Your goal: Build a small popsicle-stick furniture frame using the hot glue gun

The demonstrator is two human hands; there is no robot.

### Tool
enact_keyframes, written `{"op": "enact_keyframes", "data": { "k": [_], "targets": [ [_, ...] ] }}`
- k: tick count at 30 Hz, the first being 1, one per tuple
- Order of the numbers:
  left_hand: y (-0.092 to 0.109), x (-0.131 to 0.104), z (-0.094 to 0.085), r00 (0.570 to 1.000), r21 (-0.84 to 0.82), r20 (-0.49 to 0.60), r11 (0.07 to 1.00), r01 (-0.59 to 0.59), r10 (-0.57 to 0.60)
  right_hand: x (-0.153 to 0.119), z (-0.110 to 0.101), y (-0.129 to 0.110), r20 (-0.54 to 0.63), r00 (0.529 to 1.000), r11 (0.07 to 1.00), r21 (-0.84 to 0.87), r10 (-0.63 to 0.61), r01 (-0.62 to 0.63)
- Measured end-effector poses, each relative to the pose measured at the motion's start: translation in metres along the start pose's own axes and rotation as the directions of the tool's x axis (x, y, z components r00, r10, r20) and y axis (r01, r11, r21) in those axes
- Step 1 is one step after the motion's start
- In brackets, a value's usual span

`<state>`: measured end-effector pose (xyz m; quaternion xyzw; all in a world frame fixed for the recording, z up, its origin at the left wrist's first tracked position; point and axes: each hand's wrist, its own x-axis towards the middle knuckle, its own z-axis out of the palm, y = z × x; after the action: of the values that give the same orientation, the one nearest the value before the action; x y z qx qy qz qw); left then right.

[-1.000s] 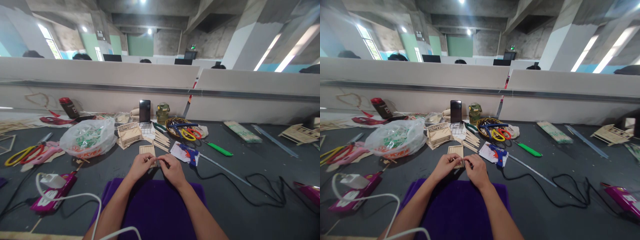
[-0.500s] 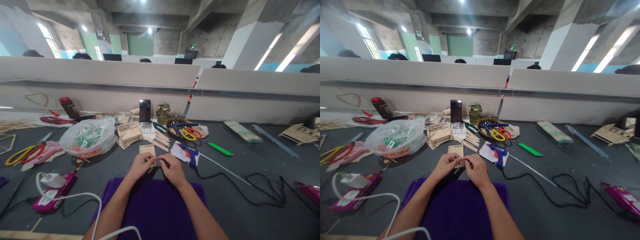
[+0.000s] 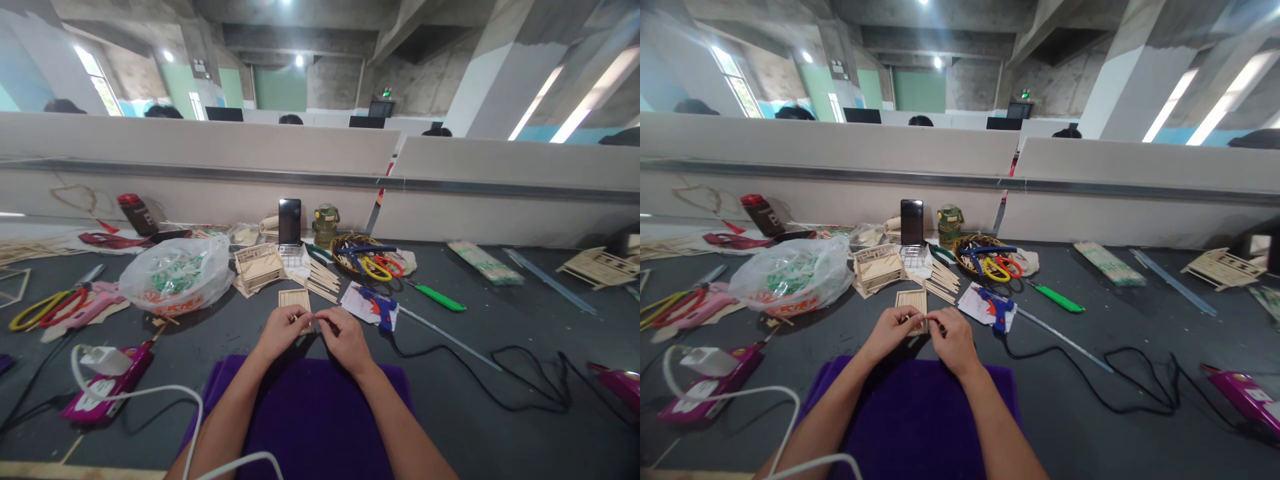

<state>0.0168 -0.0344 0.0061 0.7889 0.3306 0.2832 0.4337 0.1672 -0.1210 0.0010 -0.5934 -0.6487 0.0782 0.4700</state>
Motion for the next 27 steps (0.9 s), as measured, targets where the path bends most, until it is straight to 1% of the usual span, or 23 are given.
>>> {"op": "enact_keyframes", "data": {
  "k": [9, 27],
  "targets": [
    [0.0008, 0.0004, -0.0005, 1.0, 0.001, 0.005, 1.0, -0.017, 0.017, 0.0002, -0.0007, -0.0002, 0.003, 1.0, 1.0, -0.012, 0.006, -0.006],
    [-0.001, 0.0003, 0.0004, 1.0, -0.018, -0.003, 1.0, 0.008, -0.008, 0.0004, 0.0, -0.0004, -0.011, 1.0, 1.0, 0.003, -0.003, 0.003]
  ]
}}
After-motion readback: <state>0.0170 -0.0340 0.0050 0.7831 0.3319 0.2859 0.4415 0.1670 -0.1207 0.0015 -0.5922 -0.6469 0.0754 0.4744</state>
